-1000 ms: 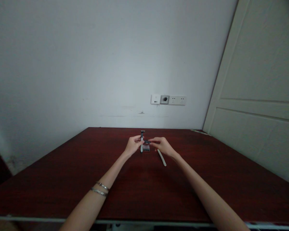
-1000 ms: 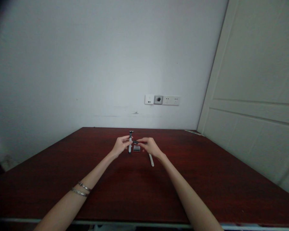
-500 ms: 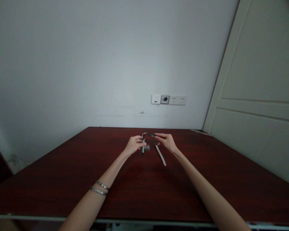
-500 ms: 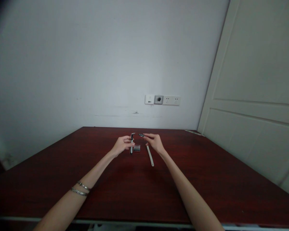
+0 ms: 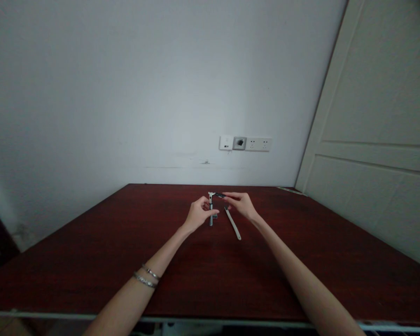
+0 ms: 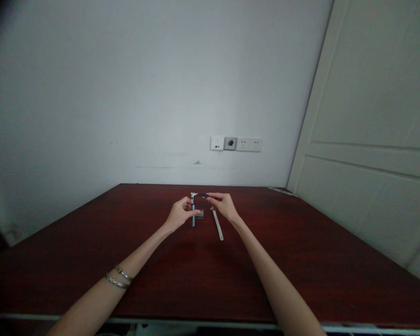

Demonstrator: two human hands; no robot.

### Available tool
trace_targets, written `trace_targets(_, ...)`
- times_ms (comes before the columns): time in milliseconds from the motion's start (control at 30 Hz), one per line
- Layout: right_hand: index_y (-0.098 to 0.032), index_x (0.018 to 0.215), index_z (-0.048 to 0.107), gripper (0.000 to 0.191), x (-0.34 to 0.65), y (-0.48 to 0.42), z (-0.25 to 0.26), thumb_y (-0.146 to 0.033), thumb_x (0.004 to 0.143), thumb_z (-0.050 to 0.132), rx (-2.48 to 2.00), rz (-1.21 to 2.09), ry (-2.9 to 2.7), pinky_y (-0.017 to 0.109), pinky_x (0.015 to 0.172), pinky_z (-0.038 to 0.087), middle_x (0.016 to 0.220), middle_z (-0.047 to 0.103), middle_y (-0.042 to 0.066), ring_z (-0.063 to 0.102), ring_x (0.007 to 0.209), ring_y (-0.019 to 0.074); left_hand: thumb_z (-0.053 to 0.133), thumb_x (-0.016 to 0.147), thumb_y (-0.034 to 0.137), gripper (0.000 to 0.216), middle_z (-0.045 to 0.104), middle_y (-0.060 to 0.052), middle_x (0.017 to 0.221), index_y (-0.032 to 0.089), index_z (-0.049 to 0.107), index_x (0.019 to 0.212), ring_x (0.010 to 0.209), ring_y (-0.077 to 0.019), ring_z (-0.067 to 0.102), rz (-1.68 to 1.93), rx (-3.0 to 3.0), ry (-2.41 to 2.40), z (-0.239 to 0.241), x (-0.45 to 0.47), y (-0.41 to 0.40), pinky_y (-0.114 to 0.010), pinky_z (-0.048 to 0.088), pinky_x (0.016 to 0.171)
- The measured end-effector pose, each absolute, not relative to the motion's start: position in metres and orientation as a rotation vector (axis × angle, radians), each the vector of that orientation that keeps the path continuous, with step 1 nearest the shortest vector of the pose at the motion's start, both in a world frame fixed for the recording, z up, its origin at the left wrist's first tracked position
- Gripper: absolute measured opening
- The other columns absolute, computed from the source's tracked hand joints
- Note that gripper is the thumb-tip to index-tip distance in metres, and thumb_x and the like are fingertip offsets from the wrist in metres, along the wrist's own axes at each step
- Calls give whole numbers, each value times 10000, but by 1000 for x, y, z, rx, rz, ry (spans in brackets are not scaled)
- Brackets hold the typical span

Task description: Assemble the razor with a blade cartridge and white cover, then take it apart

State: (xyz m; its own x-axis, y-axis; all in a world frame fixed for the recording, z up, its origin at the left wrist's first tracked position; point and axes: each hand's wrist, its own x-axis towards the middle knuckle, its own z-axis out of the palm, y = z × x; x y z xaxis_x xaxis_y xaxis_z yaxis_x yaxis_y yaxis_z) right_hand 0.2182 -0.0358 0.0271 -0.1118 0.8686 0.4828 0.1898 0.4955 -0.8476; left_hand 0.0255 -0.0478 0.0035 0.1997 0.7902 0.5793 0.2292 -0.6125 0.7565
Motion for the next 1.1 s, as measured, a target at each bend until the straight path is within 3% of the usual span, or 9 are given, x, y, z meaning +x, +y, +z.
trace_targets(333,-129,932,702,370,216,-45,34,-375,659,657,-865,786,-1694,242,461,492,907,693,91,549,465,88,710,609,411,343,536,37,579,162,481,665,535,-91,474,1372,2069,983,-4,35,-57,-201,366,525)
trace_targets(700,-134,947,698,356,216,-46,35,-370,688,638,-835,772,-1776,266,535,512,887,694,83,616,608,149,686,632,425,338,520,33,581,166,469,654,538,-91,451,1383,2123,989,-5,34,-59,-202,349,518)
trace_targets(1100,-117,888,703,319,212,-49,36,-353,681,649,-781,805,-1763,241,492,490,807,698,75,578,488,107,677,648,396,312,513,34,543,154,483,616,504,-82,441,1442,2130,1040,-9,35,-56,-191,334,492)
